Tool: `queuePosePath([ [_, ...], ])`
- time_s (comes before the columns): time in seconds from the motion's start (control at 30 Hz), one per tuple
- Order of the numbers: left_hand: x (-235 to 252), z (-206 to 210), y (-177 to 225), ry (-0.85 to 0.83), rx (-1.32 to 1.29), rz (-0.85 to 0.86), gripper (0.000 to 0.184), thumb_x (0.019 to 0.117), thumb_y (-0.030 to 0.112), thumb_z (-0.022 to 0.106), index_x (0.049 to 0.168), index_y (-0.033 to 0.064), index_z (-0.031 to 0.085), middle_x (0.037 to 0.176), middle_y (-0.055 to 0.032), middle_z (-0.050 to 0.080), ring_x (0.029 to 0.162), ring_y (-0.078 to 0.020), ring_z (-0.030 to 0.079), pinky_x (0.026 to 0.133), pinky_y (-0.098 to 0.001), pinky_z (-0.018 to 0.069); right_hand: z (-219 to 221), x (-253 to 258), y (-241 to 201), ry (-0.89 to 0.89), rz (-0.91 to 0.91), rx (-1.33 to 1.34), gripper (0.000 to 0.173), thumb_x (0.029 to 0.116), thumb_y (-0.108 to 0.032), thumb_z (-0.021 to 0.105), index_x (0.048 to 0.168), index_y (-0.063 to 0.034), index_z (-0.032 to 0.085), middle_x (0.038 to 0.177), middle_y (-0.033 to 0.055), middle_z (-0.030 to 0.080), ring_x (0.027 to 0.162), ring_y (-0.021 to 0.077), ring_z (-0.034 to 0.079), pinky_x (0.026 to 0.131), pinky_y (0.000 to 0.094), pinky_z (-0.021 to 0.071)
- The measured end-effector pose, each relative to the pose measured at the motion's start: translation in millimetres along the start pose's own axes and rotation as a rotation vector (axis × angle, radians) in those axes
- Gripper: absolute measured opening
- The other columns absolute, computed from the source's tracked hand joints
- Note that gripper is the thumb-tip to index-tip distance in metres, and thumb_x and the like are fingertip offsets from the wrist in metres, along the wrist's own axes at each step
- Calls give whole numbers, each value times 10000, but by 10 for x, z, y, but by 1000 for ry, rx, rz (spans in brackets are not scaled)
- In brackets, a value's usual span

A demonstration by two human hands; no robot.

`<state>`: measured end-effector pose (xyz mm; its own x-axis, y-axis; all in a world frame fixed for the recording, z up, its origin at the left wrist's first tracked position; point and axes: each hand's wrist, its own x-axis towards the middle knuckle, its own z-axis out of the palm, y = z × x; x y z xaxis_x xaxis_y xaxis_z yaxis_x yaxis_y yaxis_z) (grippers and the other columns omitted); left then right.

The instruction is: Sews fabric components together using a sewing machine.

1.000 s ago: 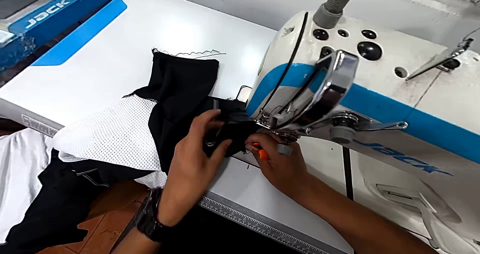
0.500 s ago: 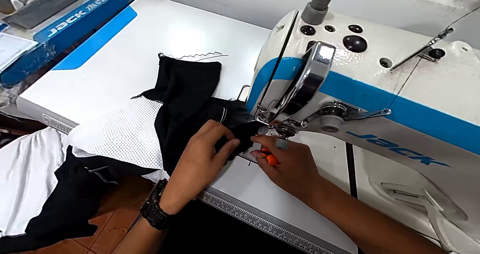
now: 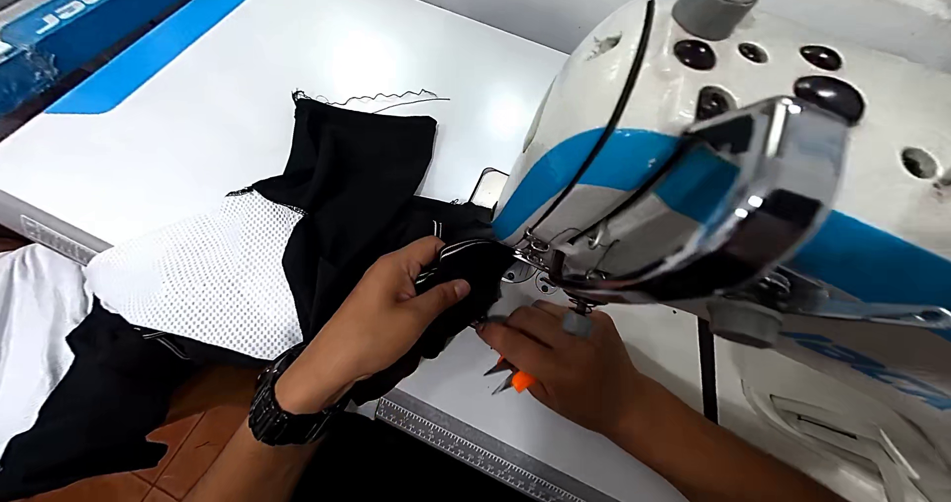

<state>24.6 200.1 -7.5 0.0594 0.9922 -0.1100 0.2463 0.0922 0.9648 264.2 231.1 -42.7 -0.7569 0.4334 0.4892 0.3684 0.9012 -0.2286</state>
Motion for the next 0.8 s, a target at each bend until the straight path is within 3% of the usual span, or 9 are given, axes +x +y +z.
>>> queuePosePath([
  [0.17,13,-21,-2,-6,-52,5,136,978,124,667,1113,130,660,835,-19,708,652,-114,667,518,-232,550,-38,-51,-17,86,63,67,152,996,-202,587,1058,-158,719,871,-11,718,775,85,658,657,223,510],
  [0.3,1,-22,-25,-2,-92,19,244,884,157,769,1104,145,664,839,-14,719,668,-110,683,530,-231,568,-25,-2,-5,263,142,120,95,977,-211,648,1005,-120,651,932,0,704,798,25,647,717,147,532],
  [0.43,-6,-55,-71,-77,-196,13,399,792,105,833,1140,134,641,879,-51,719,703,-146,700,557,-258,595,-31,59,-57,277,113,191,117,986,-159,652,1065,-105,585,1000,17,688,807,27,641,724,141,537],
  [0.57,-16,-53,-89,-96,-219,-21,415,792,44,792,1162,139,627,905,-54,718,717,-157,701,561,-267,596,-2,114,-65,258,106,205,92,952,-95,668,1028,-92,616,1037,25,695,901,46,666,792,165,561],
  [0.63,-23,-43,-55,-91,-214,-47,412,804,9,763,1165,141,614,891,-41,713,698,-139,690,545,-249,580,19,112,-67,252,140,267,84,950,-146,671,1005,-98,630,977,11,682,874,33,654,774,160,560],
  [0.7,-30,-43,-22,-86,-181,-70,405,808,17,743,1167,148,612,861,-23,709,667,-118,678,526,-231,564,-20,59,-74,141,199,479,206,1023,-289,579,1084,-93,595,905,1,644,810,12,619,719,148,535],
  [0.77,-43,-43,-14,-82,-165,-75,381,817,39,739,1162,152,621,827,-29,706,620,-122,663,483,-231,544,-150,-9,-115,-105,321,935,436,1091,-450,414,1278,-75,534,960,24,609,779,26,588,642,162,510],
  [0.8,-48,-43,-6,-79,-159,-75,363,823,53,740,1152,157,625,822,-22,705,621,-115,662,487,-228,545,-202,-19,-138,-215,421,1205,534,1080,-530,379,1344,-85,513,982,30,607,773,54,608,604,191,537],
])
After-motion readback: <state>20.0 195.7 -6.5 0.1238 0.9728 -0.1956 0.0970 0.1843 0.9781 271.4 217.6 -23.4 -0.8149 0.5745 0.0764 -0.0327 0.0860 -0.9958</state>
